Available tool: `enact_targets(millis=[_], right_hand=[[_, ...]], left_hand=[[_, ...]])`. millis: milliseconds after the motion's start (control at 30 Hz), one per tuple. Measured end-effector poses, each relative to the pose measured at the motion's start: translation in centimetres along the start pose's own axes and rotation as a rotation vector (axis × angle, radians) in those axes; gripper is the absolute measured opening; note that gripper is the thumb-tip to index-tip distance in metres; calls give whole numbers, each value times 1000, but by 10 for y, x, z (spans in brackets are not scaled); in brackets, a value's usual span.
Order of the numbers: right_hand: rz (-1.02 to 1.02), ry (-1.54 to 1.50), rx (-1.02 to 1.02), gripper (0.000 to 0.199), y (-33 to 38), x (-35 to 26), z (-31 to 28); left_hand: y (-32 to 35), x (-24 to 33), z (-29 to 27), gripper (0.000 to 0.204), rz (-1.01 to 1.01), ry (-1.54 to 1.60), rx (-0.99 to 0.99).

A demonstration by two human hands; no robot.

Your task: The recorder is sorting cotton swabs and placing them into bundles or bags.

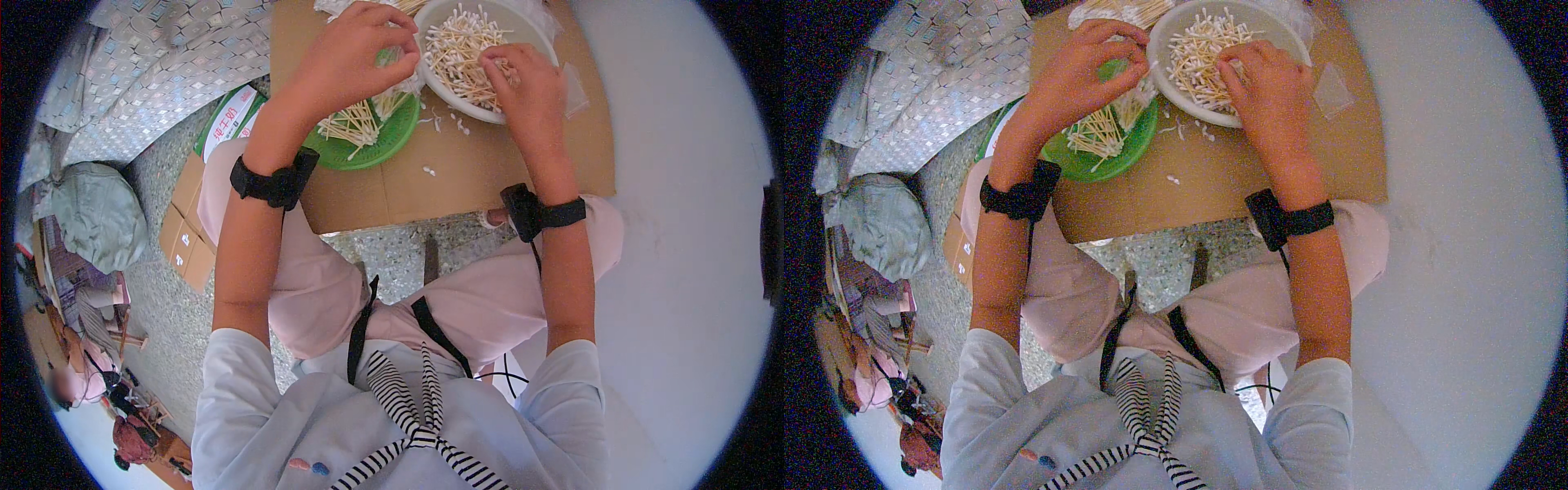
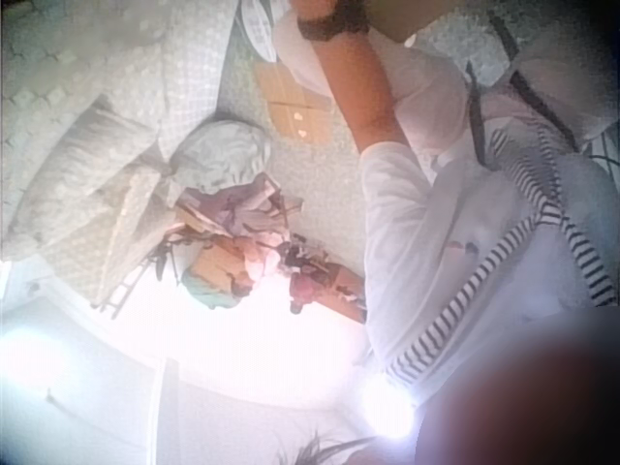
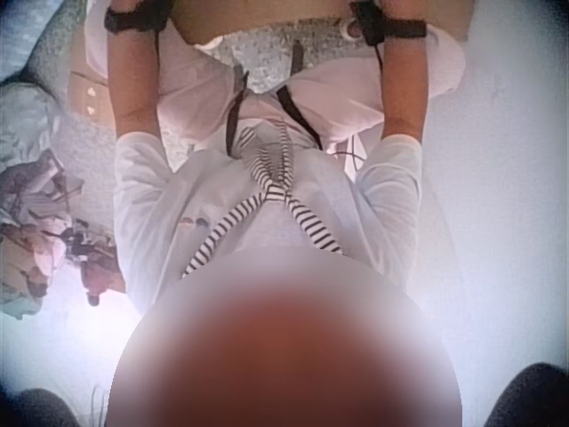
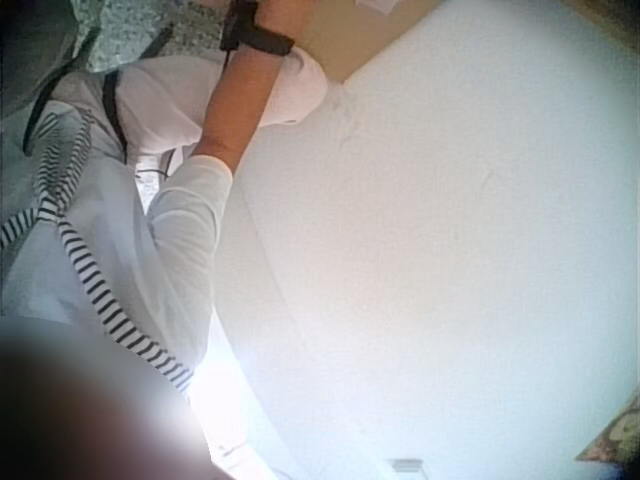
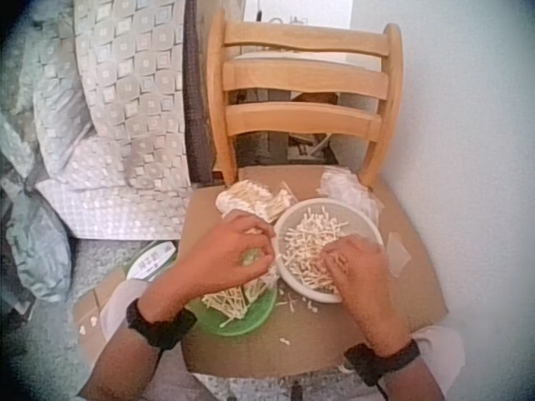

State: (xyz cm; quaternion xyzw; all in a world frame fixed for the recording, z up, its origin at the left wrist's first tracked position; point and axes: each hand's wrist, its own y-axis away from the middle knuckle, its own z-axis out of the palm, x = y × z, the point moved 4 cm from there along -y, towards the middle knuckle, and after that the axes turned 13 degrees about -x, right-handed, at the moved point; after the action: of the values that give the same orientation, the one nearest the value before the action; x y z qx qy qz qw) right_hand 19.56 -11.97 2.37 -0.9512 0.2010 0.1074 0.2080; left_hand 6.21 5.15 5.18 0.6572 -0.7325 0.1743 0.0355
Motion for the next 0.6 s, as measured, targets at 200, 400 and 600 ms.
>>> enact_targets(millis=[200,400,600], right_hand=[[197,-309,-152,24,-1,9,4],[110,-20,-192,31,0,4,13],[-14,-135,-31,28,-5,-8,7]], left_hand=[[1,3,-3,19,-38,-6,-1],[-2,3,-2,25,-5,19,6],[2,-2,3,29,-115,113,-68]])
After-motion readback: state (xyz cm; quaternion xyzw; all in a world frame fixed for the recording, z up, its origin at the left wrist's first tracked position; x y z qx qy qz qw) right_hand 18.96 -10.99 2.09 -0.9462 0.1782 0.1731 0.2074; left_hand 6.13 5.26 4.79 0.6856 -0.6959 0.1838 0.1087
